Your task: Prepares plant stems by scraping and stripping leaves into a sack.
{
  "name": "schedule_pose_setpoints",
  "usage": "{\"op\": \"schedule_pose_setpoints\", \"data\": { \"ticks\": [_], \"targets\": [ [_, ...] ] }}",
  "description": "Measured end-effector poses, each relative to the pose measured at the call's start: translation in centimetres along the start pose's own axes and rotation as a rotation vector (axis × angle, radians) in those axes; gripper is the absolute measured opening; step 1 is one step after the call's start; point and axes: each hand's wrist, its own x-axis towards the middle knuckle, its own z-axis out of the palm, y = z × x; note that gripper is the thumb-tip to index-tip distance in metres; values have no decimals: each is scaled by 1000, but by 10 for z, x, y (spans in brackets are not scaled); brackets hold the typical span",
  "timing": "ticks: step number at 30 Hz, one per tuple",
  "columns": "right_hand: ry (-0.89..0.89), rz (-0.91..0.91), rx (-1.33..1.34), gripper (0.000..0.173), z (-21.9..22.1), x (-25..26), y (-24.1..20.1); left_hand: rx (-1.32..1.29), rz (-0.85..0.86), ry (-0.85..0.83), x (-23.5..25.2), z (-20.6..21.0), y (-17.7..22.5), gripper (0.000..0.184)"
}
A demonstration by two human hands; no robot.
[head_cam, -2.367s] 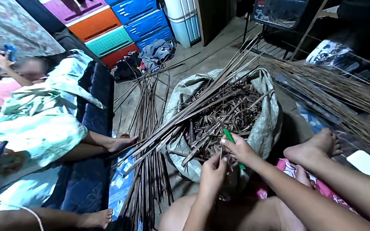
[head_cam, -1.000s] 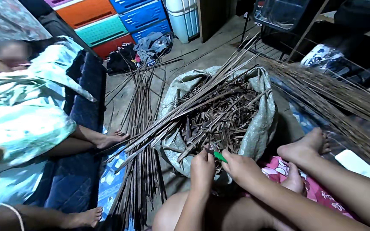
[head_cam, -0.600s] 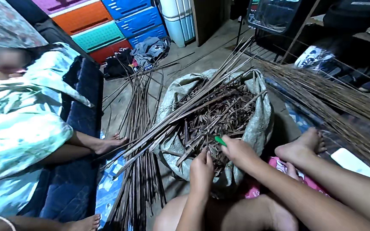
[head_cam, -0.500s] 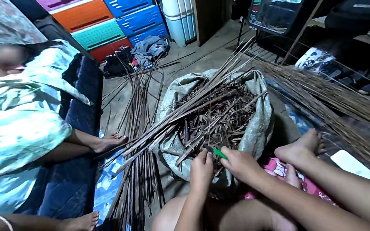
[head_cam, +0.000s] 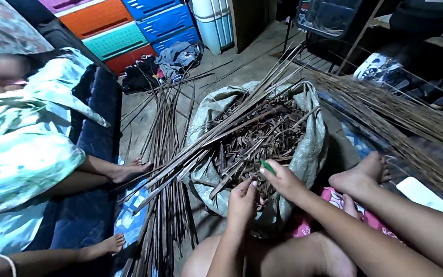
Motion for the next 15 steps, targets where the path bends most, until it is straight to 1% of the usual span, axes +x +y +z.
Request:
{"op": "schedule_pose_setpoints", "data": {
  "ticks": [1, 4, 6, 7, 8, 9, 10, 11, 13, 15],
  "targets": [
    [1, 1, 140, 38, 3, 2, 3, 25, -7, -13, -1, 2, 2, 31],
    [17, 73, 453, 25, 5, 14, 2, 152, 0, -123, -6, 3, 4, 34],
    [48, 141, 543, 21, 0, 25, -3, 213, -21, -164, -8, 2, 3, 39],
    [80, 154, 529, 22, -4, 30, -4, 218, -24, -162, -8, 2, 3, 39],
    [112, 149, 457, 25, -8, 35, -3, 218, -23, -146, -9, 1, 2, 38],
    [127, 124, 328, 28, -12, 36, -3, 224, -15, -122, -9, 1, 3, 37],
    [107, 99, 174, 32, -16, 32, -6, 249, 5, -91, -9, 0, 3, 36],
    [64, 71, 22, 35, -18, 24, -9, 298, 30, -59, -8, 0, 3, 36],
    [-84, 49, -234, 37, -15, -3, -18, 441, 75, -18, -7, -1, 3, 38],
    [-226, 49, -411, 36, -6, -33, -27, 542, 114, 29, -7, 0, 2, 35]
  ]
}}
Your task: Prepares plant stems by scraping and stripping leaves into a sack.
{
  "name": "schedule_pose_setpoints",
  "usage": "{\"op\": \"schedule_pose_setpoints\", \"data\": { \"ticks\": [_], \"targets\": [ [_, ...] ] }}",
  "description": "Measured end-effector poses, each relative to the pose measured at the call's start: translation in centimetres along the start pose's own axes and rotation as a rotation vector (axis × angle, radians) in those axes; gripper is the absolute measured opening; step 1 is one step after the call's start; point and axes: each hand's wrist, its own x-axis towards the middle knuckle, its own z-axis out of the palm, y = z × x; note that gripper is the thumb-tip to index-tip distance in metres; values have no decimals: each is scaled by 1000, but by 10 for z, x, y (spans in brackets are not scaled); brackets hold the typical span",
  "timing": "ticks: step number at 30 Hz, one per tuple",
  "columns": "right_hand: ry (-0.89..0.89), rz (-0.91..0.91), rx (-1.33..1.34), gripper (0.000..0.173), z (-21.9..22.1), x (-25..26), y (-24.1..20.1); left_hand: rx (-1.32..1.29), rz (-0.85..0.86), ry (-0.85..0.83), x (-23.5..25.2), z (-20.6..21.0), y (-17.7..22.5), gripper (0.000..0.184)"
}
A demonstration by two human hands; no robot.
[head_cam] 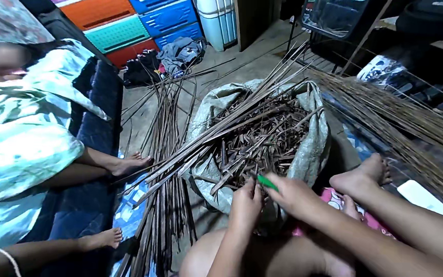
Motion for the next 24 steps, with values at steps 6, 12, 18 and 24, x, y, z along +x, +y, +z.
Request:
{"op": "schedule_pose_setpoints", "data": {
  "ticks": [6, 12, 18, 24],
  "targets": [
    [40, 95, -197, 31, 21, -15, -9, 102, -6, 65, -5, 4, 5, 31],
    [111, 130, -200, 33, 24, 26, -10, 79, -72, 49, 6, 1, 0, 37],
    [16, 165, -59, 34, -2, 27, -9, 17, -62, 100, 4, 0, -6, 37],
    [-114, 48, 43, 31, 18, -12, -7, 72, -112, 121, 3, -3, 0, 25]
  ]
}}
